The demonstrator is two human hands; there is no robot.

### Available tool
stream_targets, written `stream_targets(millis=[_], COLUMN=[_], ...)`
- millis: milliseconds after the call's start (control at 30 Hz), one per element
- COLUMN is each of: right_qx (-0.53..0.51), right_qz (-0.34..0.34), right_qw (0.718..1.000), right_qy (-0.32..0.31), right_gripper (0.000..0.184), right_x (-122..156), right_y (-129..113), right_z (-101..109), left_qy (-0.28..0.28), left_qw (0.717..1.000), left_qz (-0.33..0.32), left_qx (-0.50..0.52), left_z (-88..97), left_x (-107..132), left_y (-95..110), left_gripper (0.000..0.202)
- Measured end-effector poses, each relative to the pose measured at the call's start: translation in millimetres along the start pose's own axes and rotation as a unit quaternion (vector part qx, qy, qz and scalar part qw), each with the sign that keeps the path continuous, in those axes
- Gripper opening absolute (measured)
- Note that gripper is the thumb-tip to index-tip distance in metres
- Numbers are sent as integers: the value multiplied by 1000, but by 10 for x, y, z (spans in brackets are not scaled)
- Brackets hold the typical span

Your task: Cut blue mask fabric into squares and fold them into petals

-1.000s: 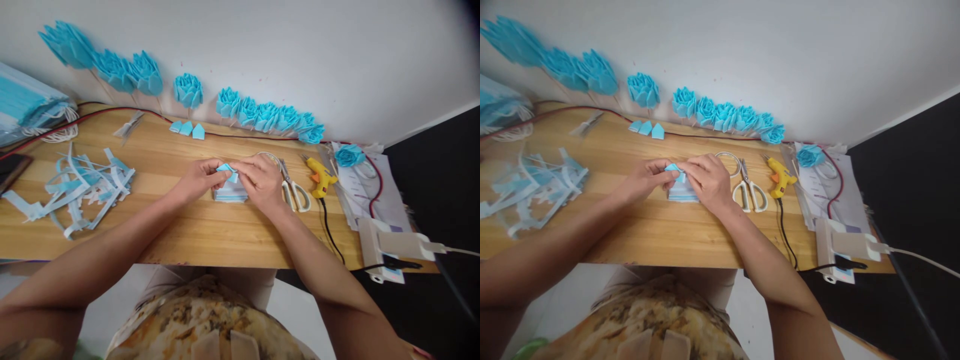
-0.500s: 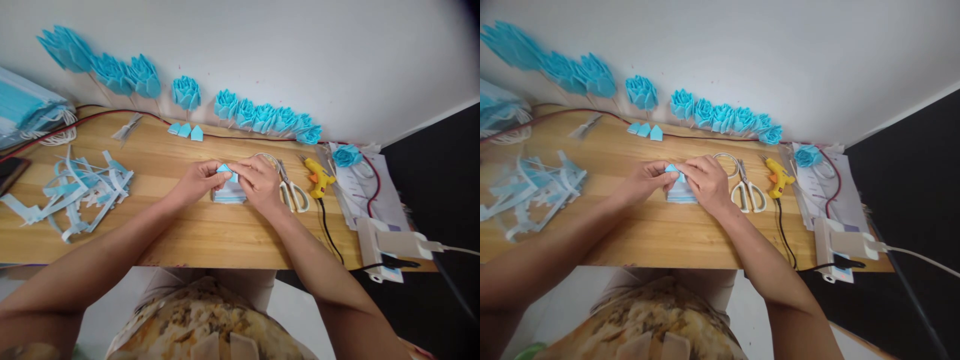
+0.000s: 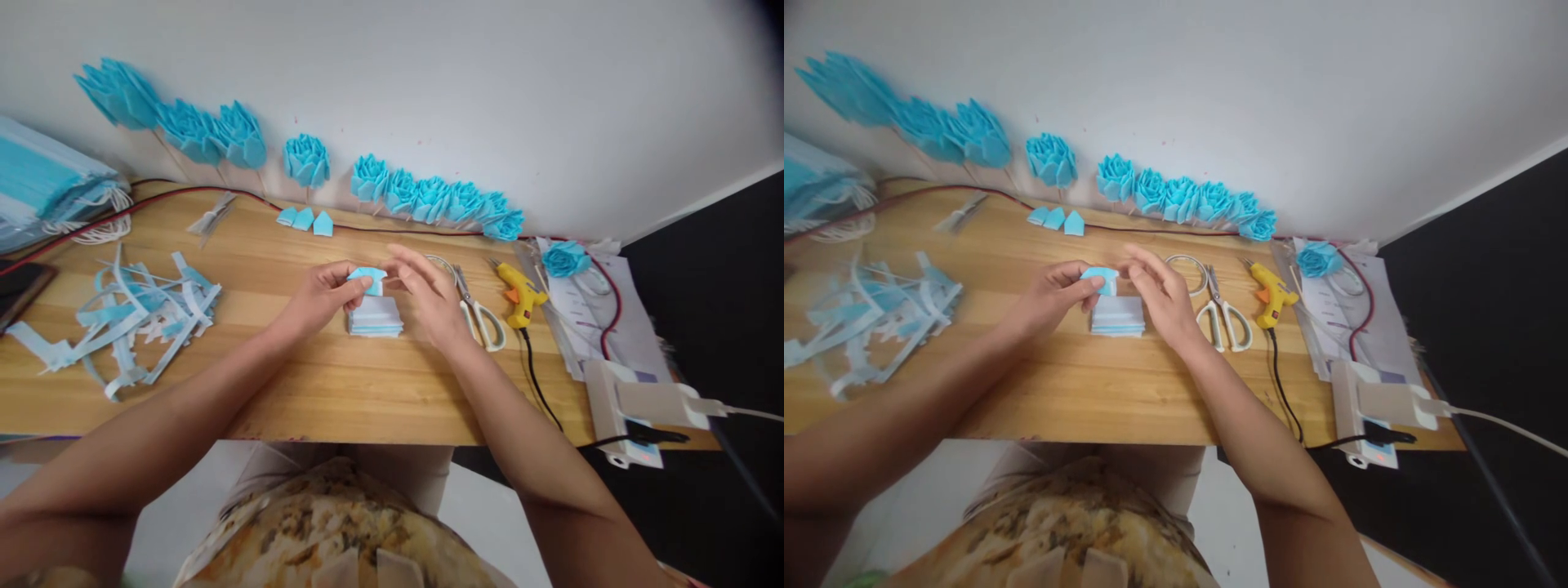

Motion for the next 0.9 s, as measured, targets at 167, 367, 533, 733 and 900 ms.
stream_targets(millis=[167,367,533,733,900], right_qx=[-81,-71,-50,-46,-54], right_qz=[-81,-66,-71,-53,-64], right_qw=[993,995,996,997,996], right_qy=[-32,-26,-34,-29,-41], right_gripper=[40,34,23,26,23], right_x=[-9,-6,-2,-11,-1], right_y=[88,1,-34,28,7], right_z=[-40,-44,-75,-87,-66], left_qy=[-6,1,11,10,6], left_qw=[1000,1000,1000,1000,1000], left_qz=[-6,-3,-2,1,-5], left_qx=[-2,-18,-7,-15,-22], left_z=[-13,-7,-4,-13,-10], left_x=[4,-5,-13,-4,-3], left_y=[9,-4,-16,-4,25], left_gripper=[30,31,29,31,30])
Point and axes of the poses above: each hand's wrist, its own x-axis away from the middle knuckle, its own z-axis out of the back of the hand, y = z × x, the point moved 3 cm from there along -x, towards the middle knuckle, and after that the axes turned 1 degree about -x, right-handed, at the moved point
